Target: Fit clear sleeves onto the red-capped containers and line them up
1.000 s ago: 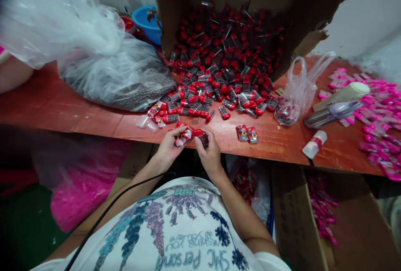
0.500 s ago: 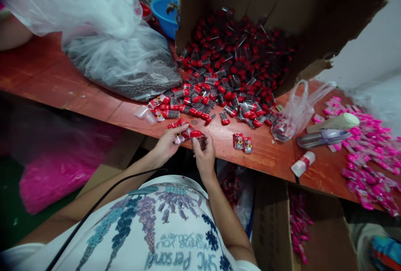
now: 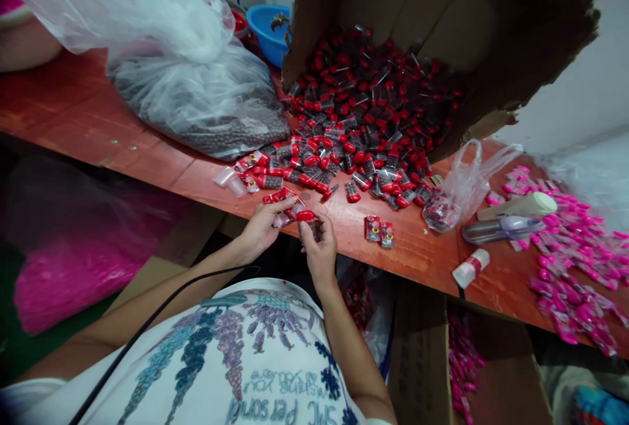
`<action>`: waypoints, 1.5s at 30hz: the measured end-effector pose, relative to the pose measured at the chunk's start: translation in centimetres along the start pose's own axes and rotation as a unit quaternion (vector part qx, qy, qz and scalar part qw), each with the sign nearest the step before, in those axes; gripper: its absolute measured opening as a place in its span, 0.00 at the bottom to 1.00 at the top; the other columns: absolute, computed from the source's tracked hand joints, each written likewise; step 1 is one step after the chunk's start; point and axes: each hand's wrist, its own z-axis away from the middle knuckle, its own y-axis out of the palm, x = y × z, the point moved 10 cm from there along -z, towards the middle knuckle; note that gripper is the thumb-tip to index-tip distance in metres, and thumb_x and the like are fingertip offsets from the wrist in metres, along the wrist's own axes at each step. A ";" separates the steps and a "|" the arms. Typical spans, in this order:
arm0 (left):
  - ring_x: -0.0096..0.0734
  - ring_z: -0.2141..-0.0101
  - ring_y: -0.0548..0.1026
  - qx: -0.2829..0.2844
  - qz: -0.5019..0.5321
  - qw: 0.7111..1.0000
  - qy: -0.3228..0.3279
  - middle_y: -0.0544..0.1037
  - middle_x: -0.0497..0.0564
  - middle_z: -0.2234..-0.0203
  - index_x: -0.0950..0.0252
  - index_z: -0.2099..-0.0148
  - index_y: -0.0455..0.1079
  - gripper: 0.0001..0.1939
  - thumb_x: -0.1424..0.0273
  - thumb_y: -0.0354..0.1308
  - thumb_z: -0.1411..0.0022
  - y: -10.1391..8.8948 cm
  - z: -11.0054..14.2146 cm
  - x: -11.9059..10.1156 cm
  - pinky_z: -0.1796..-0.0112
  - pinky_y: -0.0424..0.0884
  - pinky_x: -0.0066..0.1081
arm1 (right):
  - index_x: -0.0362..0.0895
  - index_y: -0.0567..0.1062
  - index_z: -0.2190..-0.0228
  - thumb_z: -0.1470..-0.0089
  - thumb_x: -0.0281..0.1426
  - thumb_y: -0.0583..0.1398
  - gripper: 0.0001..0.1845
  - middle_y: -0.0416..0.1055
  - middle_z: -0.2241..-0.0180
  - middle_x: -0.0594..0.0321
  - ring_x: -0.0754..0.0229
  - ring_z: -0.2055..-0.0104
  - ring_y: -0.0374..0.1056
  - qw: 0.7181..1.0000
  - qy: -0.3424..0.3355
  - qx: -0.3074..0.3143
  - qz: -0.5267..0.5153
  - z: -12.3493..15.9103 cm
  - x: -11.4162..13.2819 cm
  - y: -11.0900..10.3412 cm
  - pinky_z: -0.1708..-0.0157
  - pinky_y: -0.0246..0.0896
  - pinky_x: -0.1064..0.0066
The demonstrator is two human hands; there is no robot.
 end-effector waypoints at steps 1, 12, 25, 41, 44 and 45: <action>0.29 0.76 0.75 0.006 -0.003 1.000 0.001 0.78 0.51 0.77 0.71 0.72 0.74 0.10 0.79 0.69 0.60 0.1 0.1 0.1 0.71 0.70 0.27 | 0.47 0.66 0.55 0.48 0.39 0.60 0.19 0.66 0.67 0.63 0.65 0.73 0.63 1.000 0.000 -0.004 -0.002 -0.1 0.0 -0.1 0.86 0.60 0.80; 0.31 0.71 0.77 0.083 -0.066 0.994 0.030 0.79 0.52 0.72 0.69 0.67 0.74 0.10 0.74 0.68 0.56 1.3 0.8 -0.8 0.65 0.73 0.29 | 0.47 0.65 0.56 0.49 0.39 0.62 0.20 0.67 0.69 0.66 0.65 0.72 0.64 0.999 -0.012 -0.022 -0.044 -0.2 0.2 -0.2 0.84 0.60 0.79; 0.29 0.69 0.75 0.153 -0.130 0.975 0.100 0.78 0.48 0.72 0.66 0.65 0.72 0.16 0.77 0.69 0.59 2.6 2.1 -2.9 0.62 0.70 0.29 | 0.46 0.73 0.61 0.50 0.38 0.63 0.15 0.70 0.68 0.65 0.65 0.71 0.64 0.999 -0.002 -0.003 -0.048 -0.1 0.5 0.1 0.79 0.62 0.77; 0.30 0.70 0.77 0.163 -0.233 0.954 0.093 0.79 0.47 0.72 0.63 0.54 0.71 0.27 0.75 0.71 0.59 2.4 2.0 -3.2 0.63 0.71 0.29 | 0.49 0.77 0.59 0.47 0.36 0.62 0.13 0.75 0.62 0.61 0.58 0.61 0.70 0.986 -0.148 0.006 0.070 0.5 4.4 -0.3 0.60 0.67 0.67; 0.29 0.71 0.76 0.149 -0.232 0.955 0.105 0.79 0.46 0.73 0.64 0.56 0.72 0.25 0.75 0.71 0.60 2.3 2.0 -3.4 0.62 0.71 0.29 | 0.50 0.77 0.59 0.47 0.35 0.62 0.12 0.75 0.62 0.61 0.58 0.60 0.71 0.983 -0.164 0.000 0.084 0.6 4.9 -0.5 0.57 0.66 0.66; 0.30 0.71 0.77 0.152 -0.234 0.955 0.103 0.79 0.46 0.73 0.64 0.57 0.73 0.25 0.75 0.71 0.61 2.4 2.0 -3.3 0.61 0.71 0.30 | 0.49 0.77 0.59 0.47 0.36 0.62 0.12 0.75 0.63 0.61 0.58 0.62 0.71 0.988 -0.139 -0.002 0.067 0.4 4.3 -0.5 0.60 0.67 0.67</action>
